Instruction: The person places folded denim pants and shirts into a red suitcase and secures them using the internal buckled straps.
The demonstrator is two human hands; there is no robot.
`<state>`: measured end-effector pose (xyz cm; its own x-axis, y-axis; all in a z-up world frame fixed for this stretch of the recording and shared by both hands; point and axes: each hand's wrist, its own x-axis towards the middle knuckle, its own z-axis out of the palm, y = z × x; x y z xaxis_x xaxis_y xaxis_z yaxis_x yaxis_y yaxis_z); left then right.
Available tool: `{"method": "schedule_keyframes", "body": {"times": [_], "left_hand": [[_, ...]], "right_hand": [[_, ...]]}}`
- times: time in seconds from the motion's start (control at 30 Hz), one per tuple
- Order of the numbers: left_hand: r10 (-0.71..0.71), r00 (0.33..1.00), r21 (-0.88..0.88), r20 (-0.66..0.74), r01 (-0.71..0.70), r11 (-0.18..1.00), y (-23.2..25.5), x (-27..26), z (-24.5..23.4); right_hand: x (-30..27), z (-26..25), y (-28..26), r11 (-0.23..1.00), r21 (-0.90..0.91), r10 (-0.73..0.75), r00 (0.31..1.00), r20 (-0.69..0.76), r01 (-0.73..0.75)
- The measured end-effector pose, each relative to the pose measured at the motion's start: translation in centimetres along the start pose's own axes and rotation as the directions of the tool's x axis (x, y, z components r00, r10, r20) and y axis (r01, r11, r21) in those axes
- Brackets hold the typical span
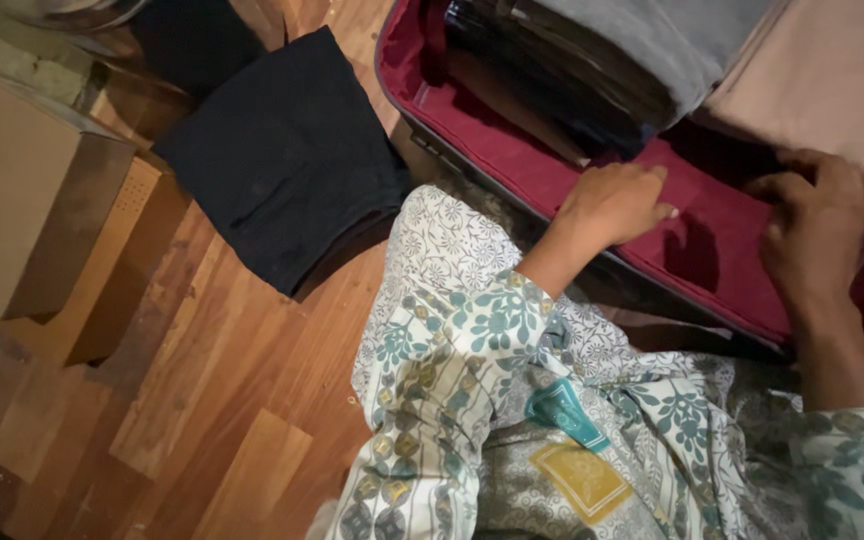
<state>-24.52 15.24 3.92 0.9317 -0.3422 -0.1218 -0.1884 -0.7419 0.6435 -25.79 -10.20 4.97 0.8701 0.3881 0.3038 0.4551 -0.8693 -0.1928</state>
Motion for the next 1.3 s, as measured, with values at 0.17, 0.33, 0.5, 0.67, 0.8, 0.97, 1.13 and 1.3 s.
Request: {"method": "schedule_keyframes", "body": {"times": [0.17,0.33,0.5,0.67,0.8,0.97,1.13,1.3], "left_hand": [[0.019,0.999,-0.032,-0.029,-0.020,0.999,0.1,-0.1,-0.1],[0.020,1.000,-0.002,-0.009,-0.020,1.000,0.2,-0.1,-0.4],[0.008,1.000,-0.007,0.003,-0.008,1.000,0.7,-0.3,-1.2],[0.000,0.999,-0.014,0.051,0.001,1.000,1.0,-0.4,-1.8],[0.018,0.999,-0.028,0.029,-0.017,0.999,1.2,-0.1,-1.7],[0.006,0.999,-0.004,0.050,-0.006,1.000,1.5,-0.1,-2.0],[-0.041,0.994,0.004,0.104,0.041,0.999,2.3,0.1,-2.3],[-0.032,0.994,0.026,0.107,0.030,0.999,2.4,0.3,-2.1]], "right_hand": [[0.1,-0.8,-0.6,1.000,-0.010,-0.022,1.000,0.006,0.022],[0.1,-0.9,-0.5,0.998,0.046,-0.031,0.999,-0.014,0.031],[0.2,-1.1,-0.5,0.993,0.115,0.010,0.999,-0.040,-0.006],[0.9,-1.4,-1.1,0.986,0.155,0.083,0.991,-0.109,-0.066],[1.0,-1.9,-2.3,0.997,0.072,0.053,0.978,-0.200,-0.039],[1.7,-2.1,-2.3,0.990,0.042,0.137,0.972,-0.189,-0.131],[1.5,-3.1,-2.4,0.979,0.143,0.176,0.961,-0.215,-0.147],[0.8,-2.6,-1.4,0.990,0.131,0.089,0.953,-0.290,-0.053]]}}
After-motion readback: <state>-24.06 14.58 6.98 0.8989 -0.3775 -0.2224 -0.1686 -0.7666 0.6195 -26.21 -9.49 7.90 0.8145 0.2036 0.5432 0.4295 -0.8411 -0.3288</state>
